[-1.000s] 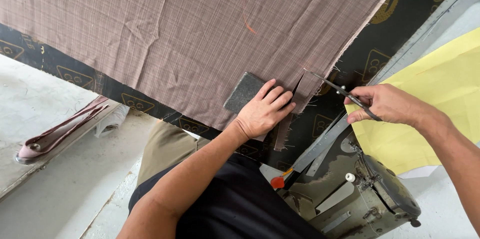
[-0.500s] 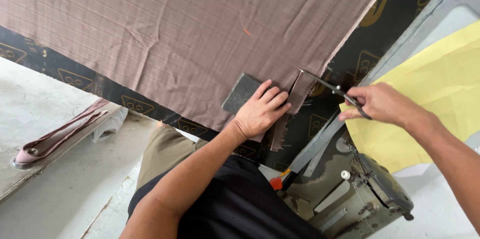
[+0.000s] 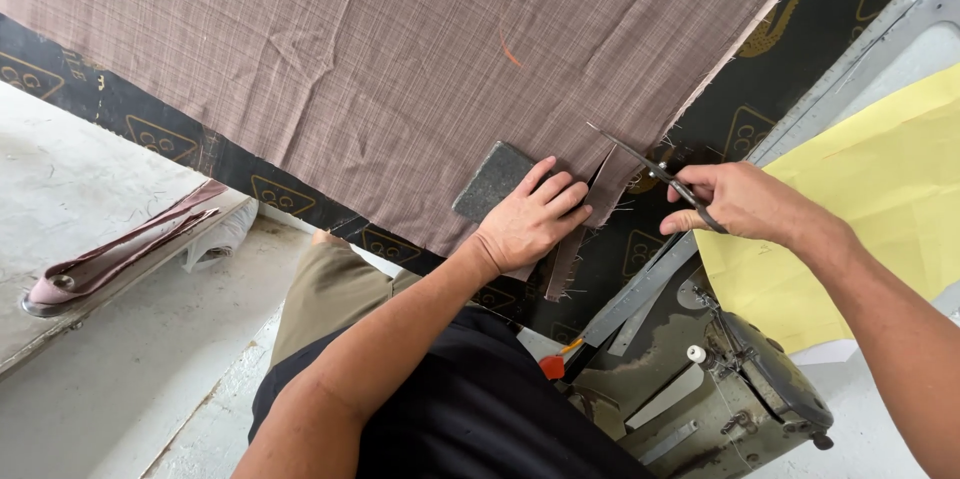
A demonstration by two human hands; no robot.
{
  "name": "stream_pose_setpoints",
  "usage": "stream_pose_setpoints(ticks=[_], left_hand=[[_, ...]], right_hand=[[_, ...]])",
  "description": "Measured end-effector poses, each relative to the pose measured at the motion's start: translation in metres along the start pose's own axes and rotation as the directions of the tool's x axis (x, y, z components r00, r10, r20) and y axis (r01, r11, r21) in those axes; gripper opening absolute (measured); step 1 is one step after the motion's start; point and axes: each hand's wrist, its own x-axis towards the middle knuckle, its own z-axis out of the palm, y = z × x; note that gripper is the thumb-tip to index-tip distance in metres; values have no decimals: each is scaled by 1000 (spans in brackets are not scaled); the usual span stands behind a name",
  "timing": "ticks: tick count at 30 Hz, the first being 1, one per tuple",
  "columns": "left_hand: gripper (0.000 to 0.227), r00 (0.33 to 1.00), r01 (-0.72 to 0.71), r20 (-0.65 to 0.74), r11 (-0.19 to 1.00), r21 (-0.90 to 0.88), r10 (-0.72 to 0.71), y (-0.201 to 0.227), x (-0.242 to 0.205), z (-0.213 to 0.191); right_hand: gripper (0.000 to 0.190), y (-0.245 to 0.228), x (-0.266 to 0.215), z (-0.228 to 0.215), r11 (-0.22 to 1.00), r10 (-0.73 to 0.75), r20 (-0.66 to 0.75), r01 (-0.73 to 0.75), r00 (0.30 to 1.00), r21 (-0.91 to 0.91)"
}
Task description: The person cuts a large piece of brown fabric on a table using shears, trimming the edges and cutting out a rectangular section. They then use a red marker to draw lines on the fabric and fold it to align the edges.
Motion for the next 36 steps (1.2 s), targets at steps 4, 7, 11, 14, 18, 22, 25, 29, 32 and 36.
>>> stream_pose_setpoints(ticks=[4, 7, 11, 14, 18, 22, 25, 29, 32, 36], left_hand=[[21, 1000, 8, 9, 1000, -5, -8, 1, -2, 2], [18, 999, 19, -28, 998, -66, -20, 2, 2, -4], [13, 996, 40, -58, 950, -309, -61, 14, 0, -36], [19, 992, 74, -66, 928, -364, -105, 25, -17, -96], [20, 968, 249, 23, 943, -221, -251, 26, -101, -163], [17, 860, 498, 102, 866, 51, -500, 25, -208, -194], [34, 699, 641, 165, 712, 287, -696, 20, -251, -180], [32, 851, 516, 39, 847, 125, -524, 8, -117, -175], [40, 913, 406, 19, 914, 7, -406, 3, -45, -122], [46, 946, 320, 17, 942, 100, -323, -14, -10, -58]], right_hand=[[45, 9, 7, 5, 998, -60, -41, 59, 997, -24], [45, 2, 0, 1, 999, -40, -39, 38, 998, -34], [47, -3, -4, 0, 999, -9, -3, 9, 1000, -35], [43, -7, -8, -3, 999, -26, 2, 26, 1000, -45], [38, -14, -13, -4, 997, 9, -40, -12, 999, -83], [39, -13, -14, -3, 1000, -3, -9, 3, 1000, -28], [41, -17, -19, -4, 1000, -1, 4, 1, 1000, -19], [45, -28, -16, -9, 1000, 4, 39, -3, 999, -31], [51, -31, -11, -6, 999, -18, 20, 19, 1000, -26], [54, -34, -8, -6, 999, -5, 26, 6, 1000, -39]])
